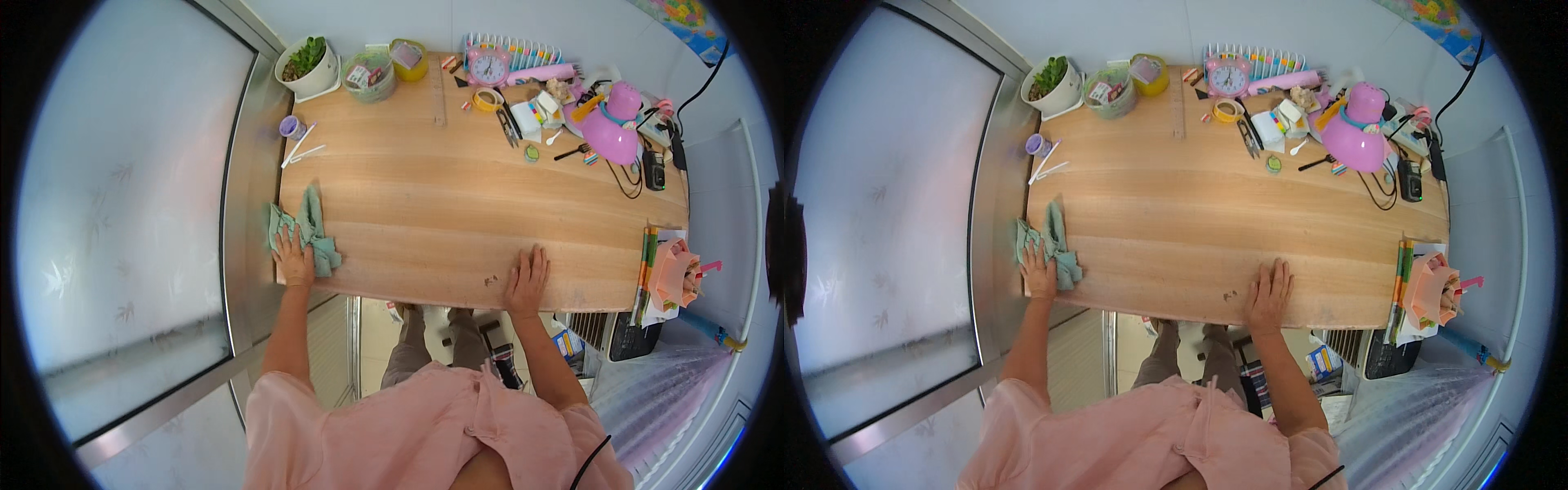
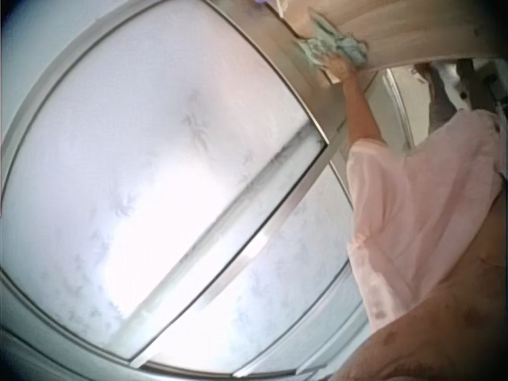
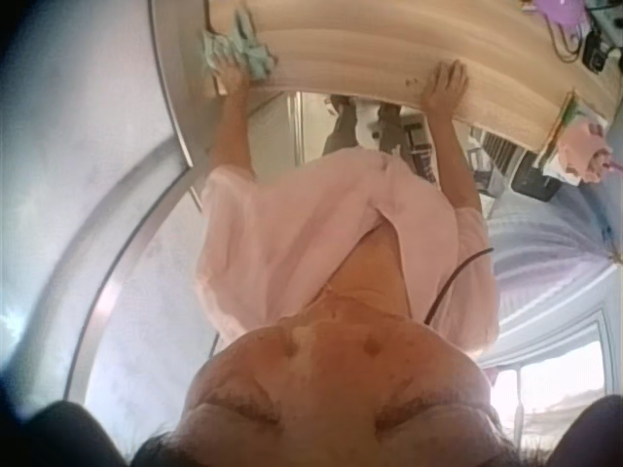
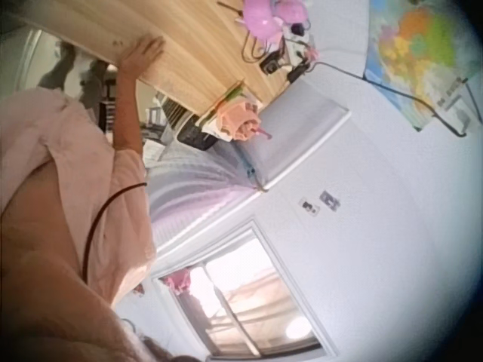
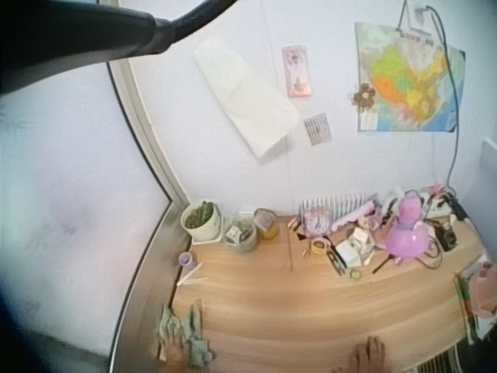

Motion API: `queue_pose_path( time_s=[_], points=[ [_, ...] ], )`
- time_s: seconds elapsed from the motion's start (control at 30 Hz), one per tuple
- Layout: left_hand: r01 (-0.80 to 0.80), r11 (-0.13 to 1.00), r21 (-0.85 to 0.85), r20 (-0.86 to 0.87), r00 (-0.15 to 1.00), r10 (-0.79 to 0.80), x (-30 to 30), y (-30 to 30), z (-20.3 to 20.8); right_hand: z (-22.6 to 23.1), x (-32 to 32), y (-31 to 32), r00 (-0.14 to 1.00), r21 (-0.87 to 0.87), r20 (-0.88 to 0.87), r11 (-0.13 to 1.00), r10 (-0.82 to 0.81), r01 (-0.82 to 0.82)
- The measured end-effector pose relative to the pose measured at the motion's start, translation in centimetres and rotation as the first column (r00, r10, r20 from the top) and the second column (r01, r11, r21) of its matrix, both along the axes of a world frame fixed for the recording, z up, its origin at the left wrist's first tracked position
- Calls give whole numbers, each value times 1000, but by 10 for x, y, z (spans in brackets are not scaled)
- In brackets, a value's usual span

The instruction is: The person wipes a wooden desk surface with a green cloth, then proceeds to clean the sliding doors of a wardrobe. The cleaning involves wiping the frosted glass panels and the metallic lower sections of the wardrobe doors.

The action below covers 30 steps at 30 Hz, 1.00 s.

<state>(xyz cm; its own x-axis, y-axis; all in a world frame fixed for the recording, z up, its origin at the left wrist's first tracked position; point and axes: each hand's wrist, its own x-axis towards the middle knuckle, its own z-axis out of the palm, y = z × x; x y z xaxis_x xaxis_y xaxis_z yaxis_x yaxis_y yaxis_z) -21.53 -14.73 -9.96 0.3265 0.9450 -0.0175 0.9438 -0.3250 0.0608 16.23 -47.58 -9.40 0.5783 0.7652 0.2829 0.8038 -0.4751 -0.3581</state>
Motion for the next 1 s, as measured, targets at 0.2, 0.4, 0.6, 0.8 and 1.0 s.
queue_pose_path(
  time_s=[0.2,0.4,0.6,0.8,1.0],
  points=[
    [292,957,7,171,942,-288,133,-164,15,-7,-2,-4,999,79,-44,997,16,-12],
    [350,936,27,150,925,-350,93,-121,-8,23,14,-29,975,109,-164,985,149,-133],
    [-284,958,32,116,953,279,27,-30,-8,69,-7,-129,969,63,-239,997,62,-48],
    [452,892,-34,167,882,-440,250,-132,30,46,-19,-149,928,79,-335,976,-164,201],
    [945,318,-78,290,326,-900,323,-239,31,24,63,-117,990,130,-113,987,-83,98]
  ],
)
